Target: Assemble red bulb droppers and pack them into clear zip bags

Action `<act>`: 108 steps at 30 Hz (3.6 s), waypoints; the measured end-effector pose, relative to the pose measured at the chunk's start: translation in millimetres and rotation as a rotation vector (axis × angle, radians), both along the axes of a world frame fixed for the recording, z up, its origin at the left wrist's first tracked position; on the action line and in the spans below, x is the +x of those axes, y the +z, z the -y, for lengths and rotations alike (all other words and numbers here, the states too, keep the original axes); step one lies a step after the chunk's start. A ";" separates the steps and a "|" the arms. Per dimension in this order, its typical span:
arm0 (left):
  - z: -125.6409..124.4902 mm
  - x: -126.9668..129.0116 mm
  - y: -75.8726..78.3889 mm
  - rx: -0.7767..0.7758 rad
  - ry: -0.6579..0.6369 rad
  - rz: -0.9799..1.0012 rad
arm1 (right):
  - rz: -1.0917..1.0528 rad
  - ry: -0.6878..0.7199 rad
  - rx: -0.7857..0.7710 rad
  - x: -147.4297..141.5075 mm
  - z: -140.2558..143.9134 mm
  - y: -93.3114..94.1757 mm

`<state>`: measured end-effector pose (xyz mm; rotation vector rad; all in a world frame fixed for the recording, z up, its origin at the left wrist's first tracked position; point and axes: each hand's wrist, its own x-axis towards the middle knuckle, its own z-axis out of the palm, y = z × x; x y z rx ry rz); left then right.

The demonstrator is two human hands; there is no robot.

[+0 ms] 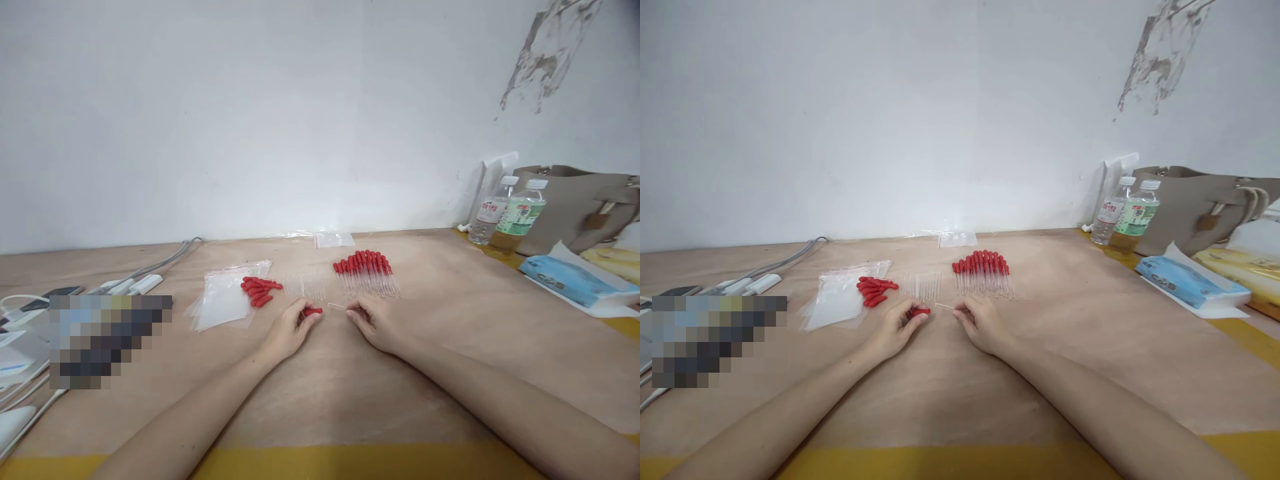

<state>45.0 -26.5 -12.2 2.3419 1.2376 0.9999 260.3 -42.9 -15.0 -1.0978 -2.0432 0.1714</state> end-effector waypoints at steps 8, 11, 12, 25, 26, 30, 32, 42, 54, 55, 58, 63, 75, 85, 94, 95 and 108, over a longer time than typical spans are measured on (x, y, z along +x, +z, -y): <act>1.2 5.8 -4.0 -0.092 -0.047 0.114 | 0.055 0.039 0.013 -2.7 0.1 -7.2; 0.6 5.6 -4.9 -0.112 -0.079 0.133 | 0.073 0.059 0.006 -2.2 0.6 -6.5; 0.5 5.6 -5.5 -0.121 -0.088 0.136 | 0.079 0.069 0.005 -1.8 0.6 -6.6; 5.0 3.7 -4.6 -0.162 -0.169 0.057 | 0.239 0.125 -0.002 5.5 -2.1 4.9; 5.5 3.8 -4.0 -0.158 -0.169 0.048 | 0.270 0.111 0.009 5.4 -1.3 7.2; 6.0 4.0 -3.9 -0.128 -0.147 -0.009 | 0.343 0.055 0.057 4.2 0.7 9.8; 5.9 4.0 -4.8 -0.106 -0.136 -0.030 | 0.344 0.039 0.076 3.3 1.3 7.9; 9.6 4.9 -3.4 -0.013 -0.181 -0.039 | 0.375 0.034 0.018 -6.7 4.5 1.5; 6.3 4.8 -2.6 0.144 -0.231 -0.120 | 0.352 0.082 -0.116 -13.6 1.1 -1.7; 5.7 5.3 -2.9 0.157 -0.227 -0.124 | 0.345 0.084 -0.135 -14.2 1.1 -0.6; 4.3 5.4 -2.6 0.163 -0.209 -0.133 | 0.360 0.097 -0.163 -15.6 3.7 8.2; -3.3 -15.0 4.4 0.237 -0.075 -0.190 | 0.325 0.093 -0.343 -8.5 2.5 33.7; -24.7 -71.3 21.8 0.275 0.330 -0.538 | 0.250 -0.614 -0.385 -39.8 -87.8 32.1; -26.1 -70.9 17.5 0.172 0.487 -0.587 | 0.359 -0.604 -0.318 -55.5 -84.2 20.5; -30.2 -69.1 12.8 0.132 0.498 -0.570 | 0.438 -0.552 -0.330 -73.7 -68.9 18.6; -30.7 -68.9 12.4 0.145 0.500 -0.571 | 0.437 -0.556 -0.337 -73.3 -69.4 18.4; -26.1 -61.0 14.4 0.302 0.521 -0.553 | 0.351 -0.544 -0.436 -72.2 -77.6 21.2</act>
